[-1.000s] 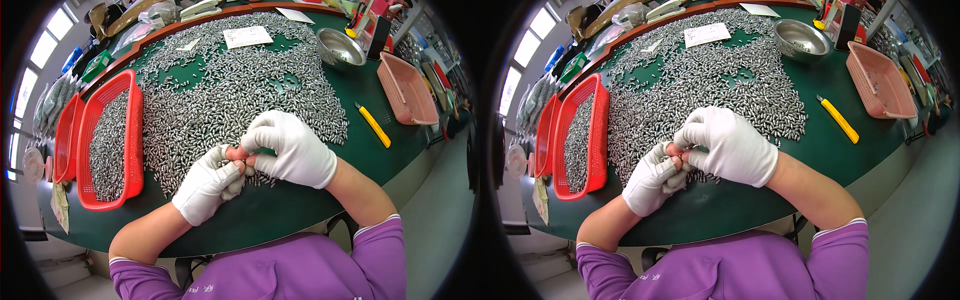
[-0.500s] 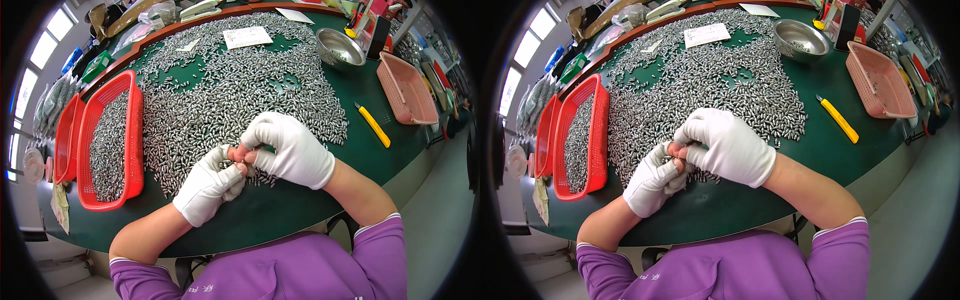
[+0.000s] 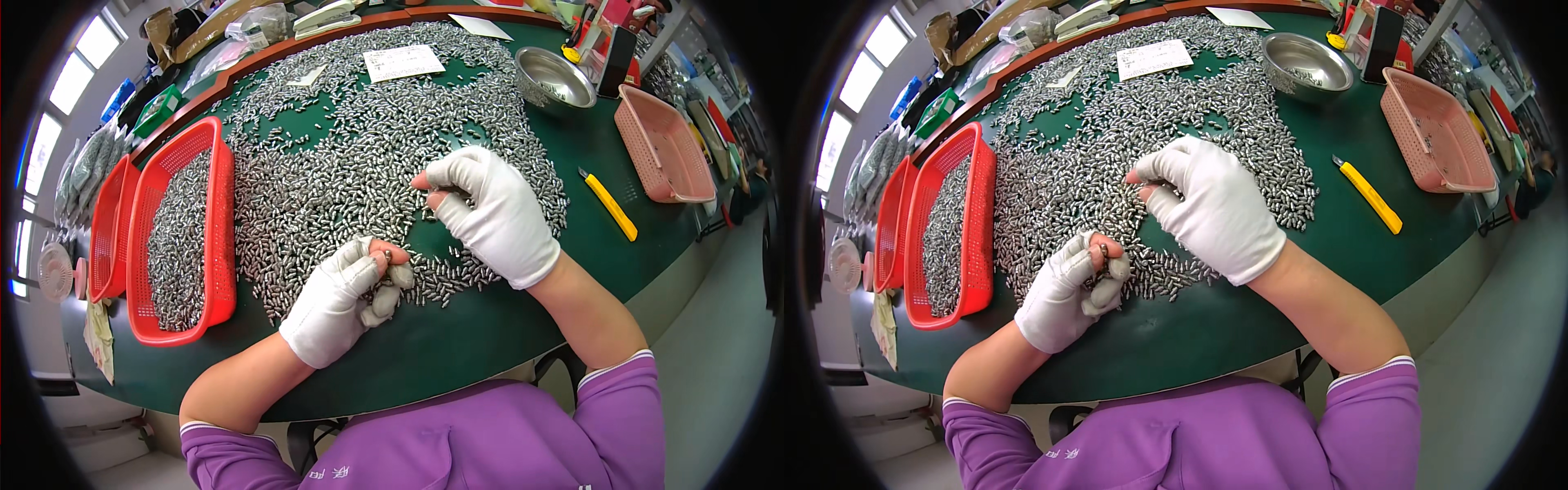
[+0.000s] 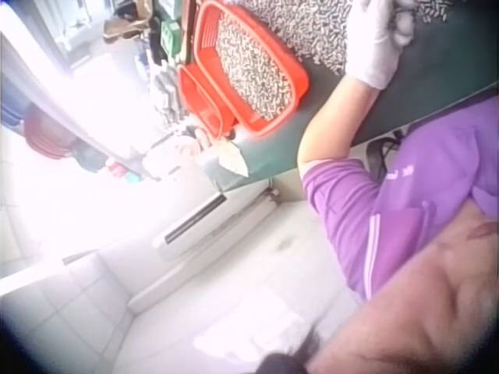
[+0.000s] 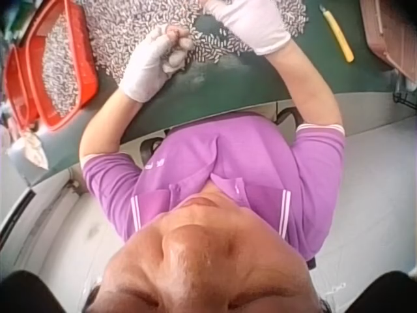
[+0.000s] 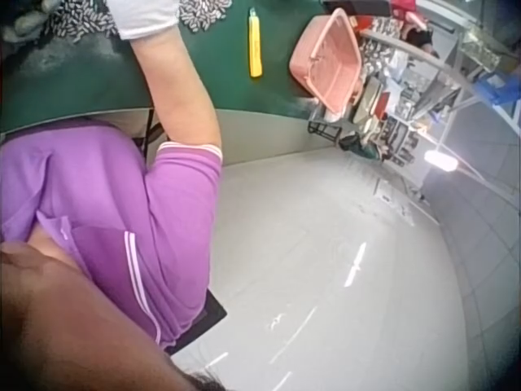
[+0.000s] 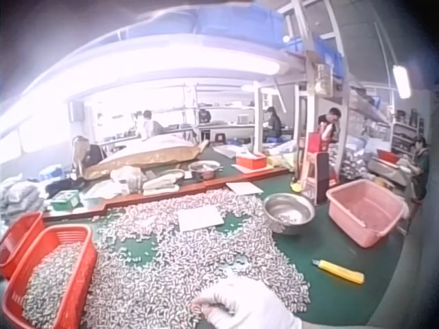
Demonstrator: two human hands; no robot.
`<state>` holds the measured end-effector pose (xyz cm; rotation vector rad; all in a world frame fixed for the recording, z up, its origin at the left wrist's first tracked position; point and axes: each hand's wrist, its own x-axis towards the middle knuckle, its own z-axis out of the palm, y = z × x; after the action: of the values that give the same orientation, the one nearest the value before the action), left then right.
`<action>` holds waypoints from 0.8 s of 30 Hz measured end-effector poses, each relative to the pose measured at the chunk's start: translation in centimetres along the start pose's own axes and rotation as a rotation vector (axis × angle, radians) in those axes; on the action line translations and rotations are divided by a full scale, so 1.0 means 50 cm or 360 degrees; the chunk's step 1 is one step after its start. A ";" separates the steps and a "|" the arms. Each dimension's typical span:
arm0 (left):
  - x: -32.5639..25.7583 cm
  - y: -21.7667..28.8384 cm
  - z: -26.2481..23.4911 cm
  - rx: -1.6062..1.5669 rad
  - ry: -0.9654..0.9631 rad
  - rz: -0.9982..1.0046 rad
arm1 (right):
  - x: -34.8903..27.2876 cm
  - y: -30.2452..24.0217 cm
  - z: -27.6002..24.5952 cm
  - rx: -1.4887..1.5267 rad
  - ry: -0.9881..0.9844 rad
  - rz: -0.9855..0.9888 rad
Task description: Picking and sorting small metal studs or screws from a large pile on a workbench into containers.
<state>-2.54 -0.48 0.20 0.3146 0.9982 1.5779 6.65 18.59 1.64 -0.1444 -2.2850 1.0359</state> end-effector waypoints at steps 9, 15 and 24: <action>-0.004 -0.001 -0.003 -0.0048 -0.0028 0.0052 | 0.000 0.029 -0.029 -0.0719 -0.0330 -0.0077; -0.003 -0.001 0.005 -0.0018 0.0005 0.0048 | -0.010 0.027 -0.031 -0.0936 -0.0529 -0.0015; 0.003 0.000 0.005 0.0038 0.0030 -0.0049 | -0.004 0.004 -0.005 -0.0101 -0.0396 -0.0324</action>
<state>-2.43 -0.27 0.30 0.3004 1.0325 1.5446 6.91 18.81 1.52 0.1989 -2.4943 0.9188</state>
